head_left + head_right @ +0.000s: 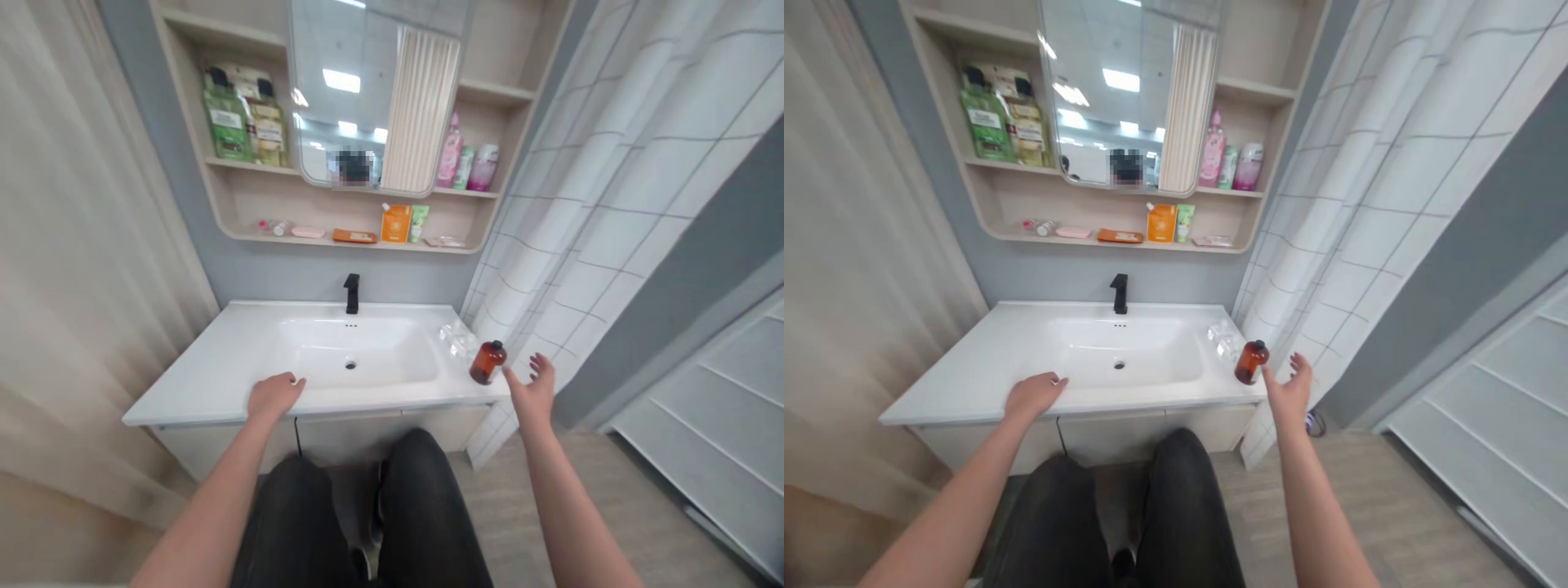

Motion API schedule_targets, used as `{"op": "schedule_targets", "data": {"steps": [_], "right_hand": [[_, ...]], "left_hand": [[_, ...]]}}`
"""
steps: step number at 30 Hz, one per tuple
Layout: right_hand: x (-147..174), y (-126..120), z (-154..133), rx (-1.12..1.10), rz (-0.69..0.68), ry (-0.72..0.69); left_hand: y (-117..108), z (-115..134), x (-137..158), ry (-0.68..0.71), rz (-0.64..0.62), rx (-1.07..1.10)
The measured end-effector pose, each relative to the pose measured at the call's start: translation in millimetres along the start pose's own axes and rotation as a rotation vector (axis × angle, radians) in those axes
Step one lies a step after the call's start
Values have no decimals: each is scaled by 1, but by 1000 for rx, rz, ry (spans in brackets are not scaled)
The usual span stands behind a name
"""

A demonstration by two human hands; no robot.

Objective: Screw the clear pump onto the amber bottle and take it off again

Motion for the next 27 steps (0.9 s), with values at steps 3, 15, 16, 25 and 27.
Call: {"op": "schedule_targets", "data": {"steps": [3, 15, 16, 25, 27], "right_hand": [[-23, 9, -7, -18, -33, -28], [24, 66, 8, 26, -131, 267], [39, 69, -4, -24, -145, 226], [116, 170, -111, -335, -745, -145], [109, 200, -122, -292, -791, -237]], "left_hand": [[0, 0, 0, -6, -3, -8], [-8, 4, 5, -32, -10, -16], [-7, 4, 4, -35, -5, -8], [-5, 6, 1, 21, -13, -47], [-4, 19, -3, 125, 11, 68]]}}
Point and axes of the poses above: each hand's wrist, its own x-axis away from the middle knuckle, its own y-axis out of the palm, z = x × y, the point moved 3 cm from there along -x, towards the middle knuckle, and after that the axes turned 5 degrees about -x, right-handed, at the moved point
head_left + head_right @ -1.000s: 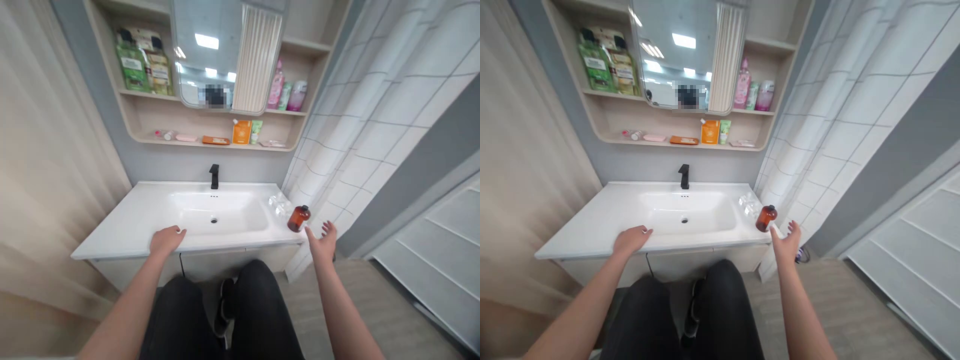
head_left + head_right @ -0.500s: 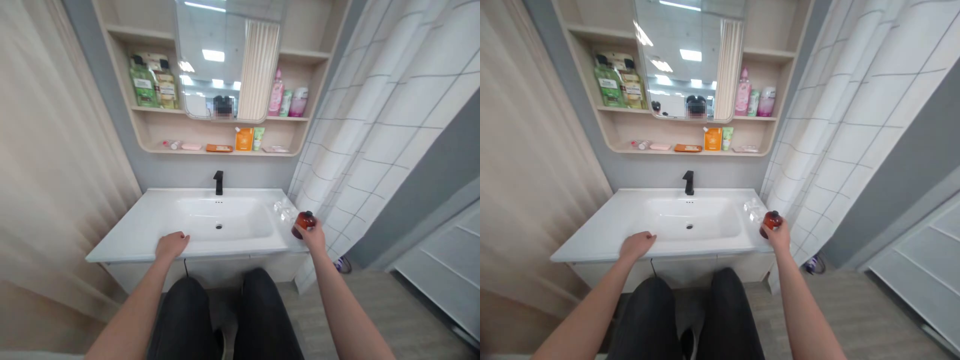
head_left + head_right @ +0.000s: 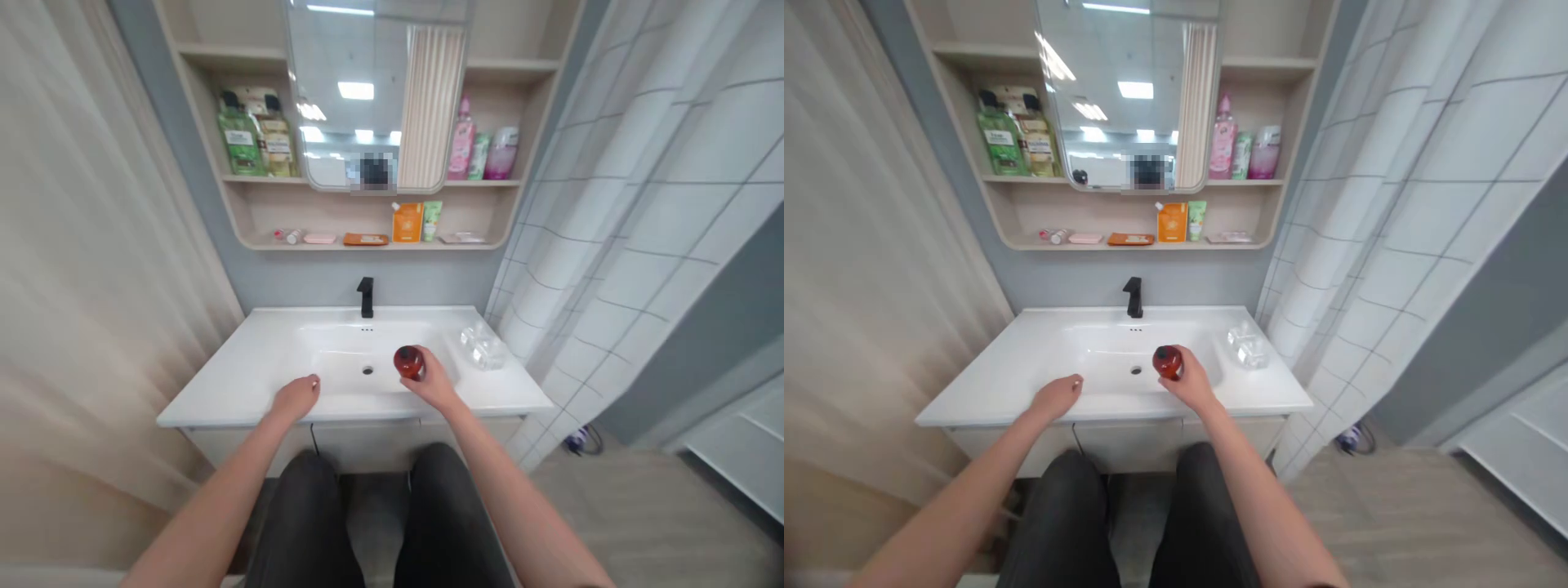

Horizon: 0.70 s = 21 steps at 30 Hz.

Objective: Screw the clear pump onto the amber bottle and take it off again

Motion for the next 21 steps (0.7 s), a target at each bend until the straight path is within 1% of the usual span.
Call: {"op": "schedule_targets", "data": {"steps": [2, 3, 5, 6, 8, 10, 13, 17, 19, 21], "right_hand": [[-23, 17, 2, 125, -111, -47], [-32, 26, 4, 199, -169, -50], [-41, 42, 8, 342, -259, -23], [-43, 48, 11, 400, -284, -6], [-41, 59, 15, 485, -314, 1], [-37, 66, 18, 527, -327, -30], [-34, 69, 21, 530, -325, -77], [-34, 68, 21, 482, -335, -109], [-33, 67, 19, 472, -331, -122], [-32, 66, 16, 469, -336, -134]], "left_hand": [[4, 22, -9, 137, 34, 235], [7, 35, -15, 189, 52, 371], [14, 63, -27, 220, 87, 612], [17, 76, -33, 219, 100, 685], [25, 98, -43, 241, 117, 732], [30, 112, -49, 306, 121, 692], [35, 115, -57, 364, 125, 668], [37, 107, -62, 315, 148, 730], [38, 107, -61, 318, 114, 723], [38, 109, -58, 333, 84, 669]]}}
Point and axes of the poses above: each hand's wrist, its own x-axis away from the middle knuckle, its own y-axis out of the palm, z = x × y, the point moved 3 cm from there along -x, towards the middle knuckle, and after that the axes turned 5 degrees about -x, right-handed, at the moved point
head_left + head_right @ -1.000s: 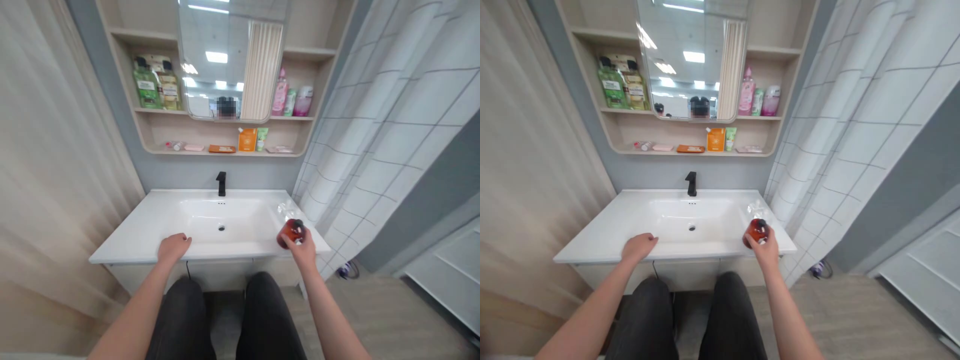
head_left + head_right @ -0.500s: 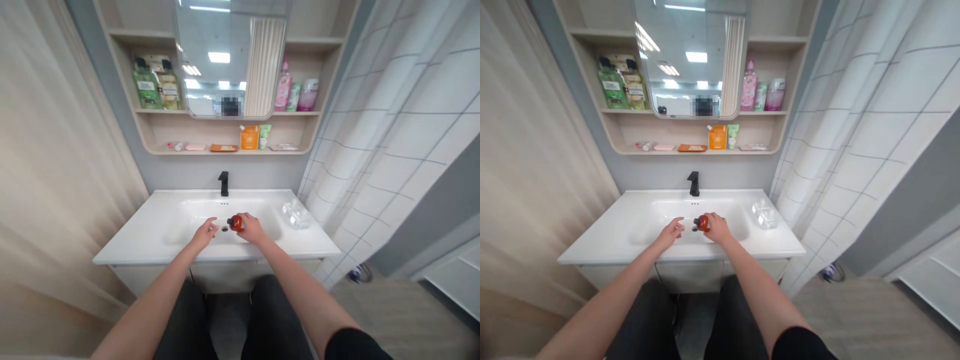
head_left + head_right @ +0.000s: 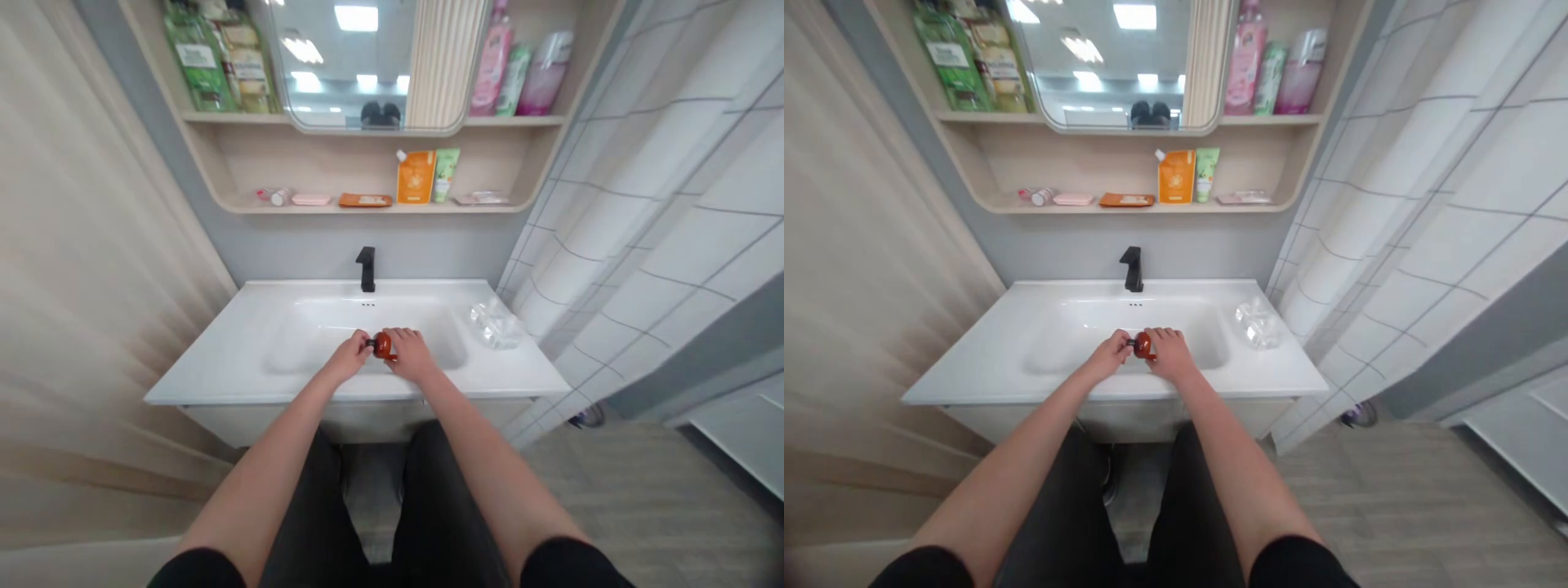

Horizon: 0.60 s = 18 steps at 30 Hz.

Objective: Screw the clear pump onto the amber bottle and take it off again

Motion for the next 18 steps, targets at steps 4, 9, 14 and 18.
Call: {"op": "schedule_targets", "data": {"steps": [4, 9, 14, 18], "right_hand": [[2, -1, -4, -9, -17, -47], [1, 1, -3, -4, -4, -81], [2, 2, -3, 16, 20, -56], [2, 1, -7, 19, 11, -99]], "left_hand": [[-2, 10, 3, 19, 15, -226], [-12, 8, 7, -145, 101, -286], [-13, 12, 8, 56, 124, -48], [-11, 12, 8, -10, 88, -143]]}}
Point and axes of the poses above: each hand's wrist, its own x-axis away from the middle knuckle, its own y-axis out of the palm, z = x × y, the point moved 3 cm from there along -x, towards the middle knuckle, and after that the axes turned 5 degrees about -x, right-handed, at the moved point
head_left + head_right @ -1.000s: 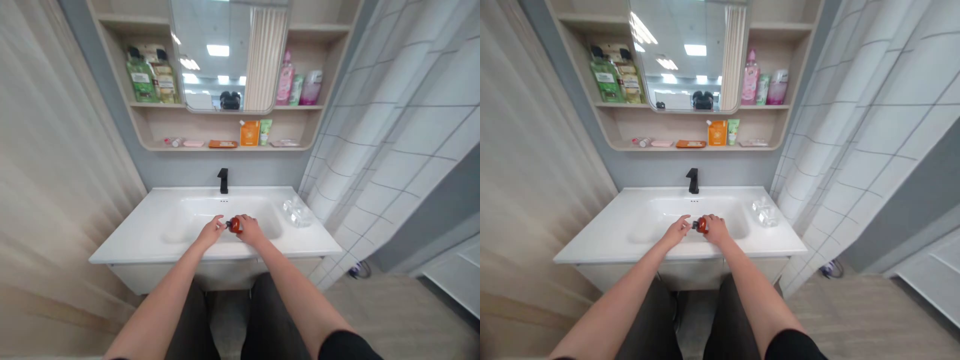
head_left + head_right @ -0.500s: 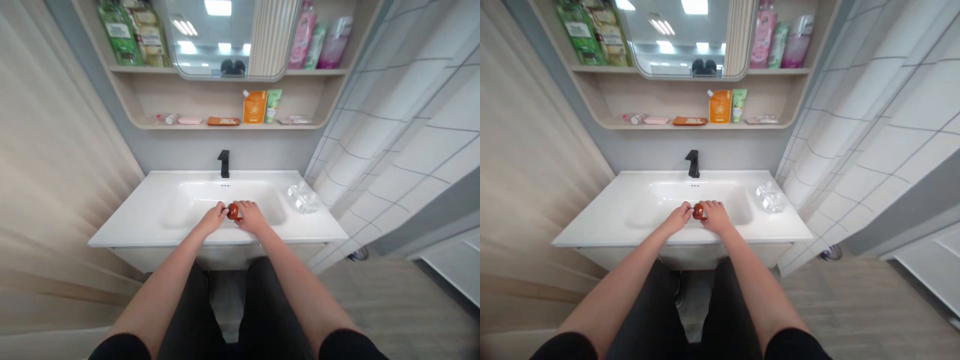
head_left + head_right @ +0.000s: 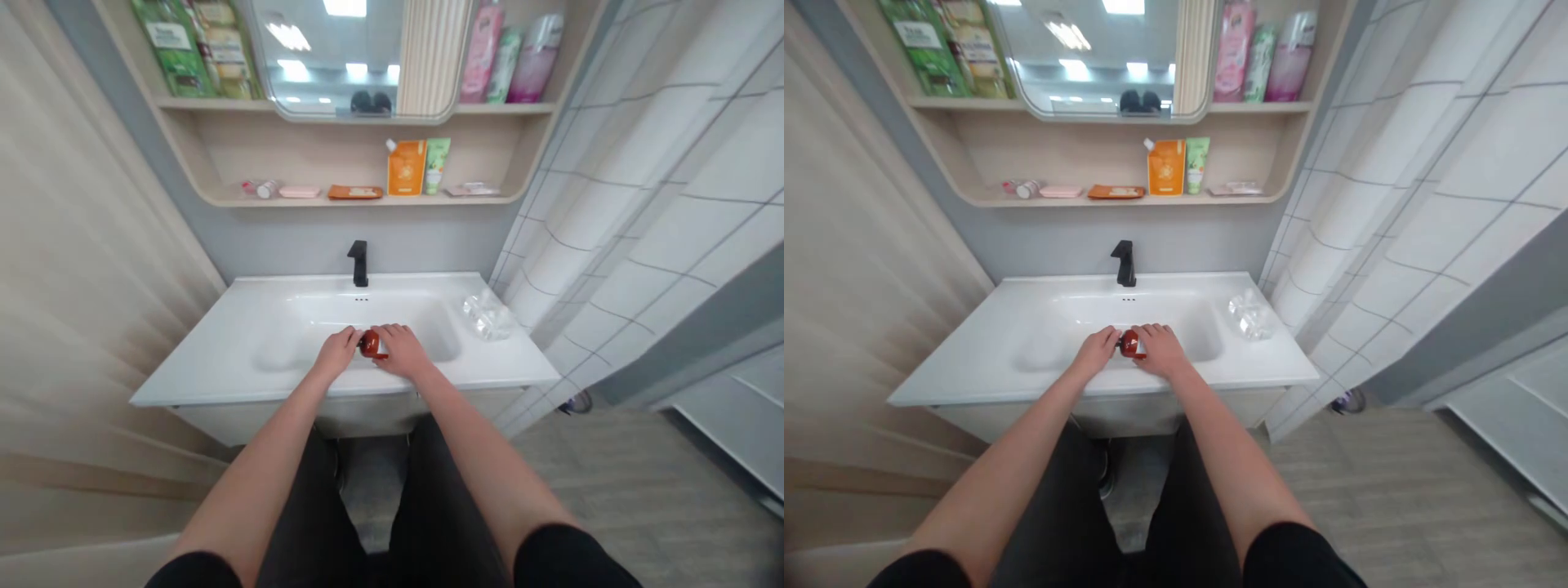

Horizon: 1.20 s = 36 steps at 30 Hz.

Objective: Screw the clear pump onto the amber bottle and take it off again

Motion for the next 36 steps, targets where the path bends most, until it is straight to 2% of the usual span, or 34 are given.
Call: {"op": "schedule_targets", "data": {"steps": [2, 6, 12, 18, 22, 25, 28, 31, 34, 36], "right_hand": [[0, 0, -1, 2, 2, 7], [1, -1, -1, 8, 21, 46], [2, -3, -4, 8, 17, -1], [2, -1, -2, 1, -1, 28], [2, -2, -2, 17, 15, 51], [2, -5, 0, 41, 46, 86], [3, -7, 1, 61, 77, 119], [3, -7, 2, 59, 90, 132], [2, -4, 4, 45, 109, 139], [1, -2, 6, 31, 117, 139]], "left_hand": [[-1, -2, 1, -21, 25, 20], [0, -5, 2, 33, 29, 100], [2, -3, -2, -13, 21, -56], [2, -3, 2, 74, 16, 84], [2, -9, -3, -19, 123, 88], [-5, -17, -6, -145, 274, 252], [-28, -38, 0, -302, 438, 546], [-76, -73, 15, -345, 578, 636], [-141, -115, 36, -381, 624, 392], [-181, -139, 47, -404, 564, 130]]}}
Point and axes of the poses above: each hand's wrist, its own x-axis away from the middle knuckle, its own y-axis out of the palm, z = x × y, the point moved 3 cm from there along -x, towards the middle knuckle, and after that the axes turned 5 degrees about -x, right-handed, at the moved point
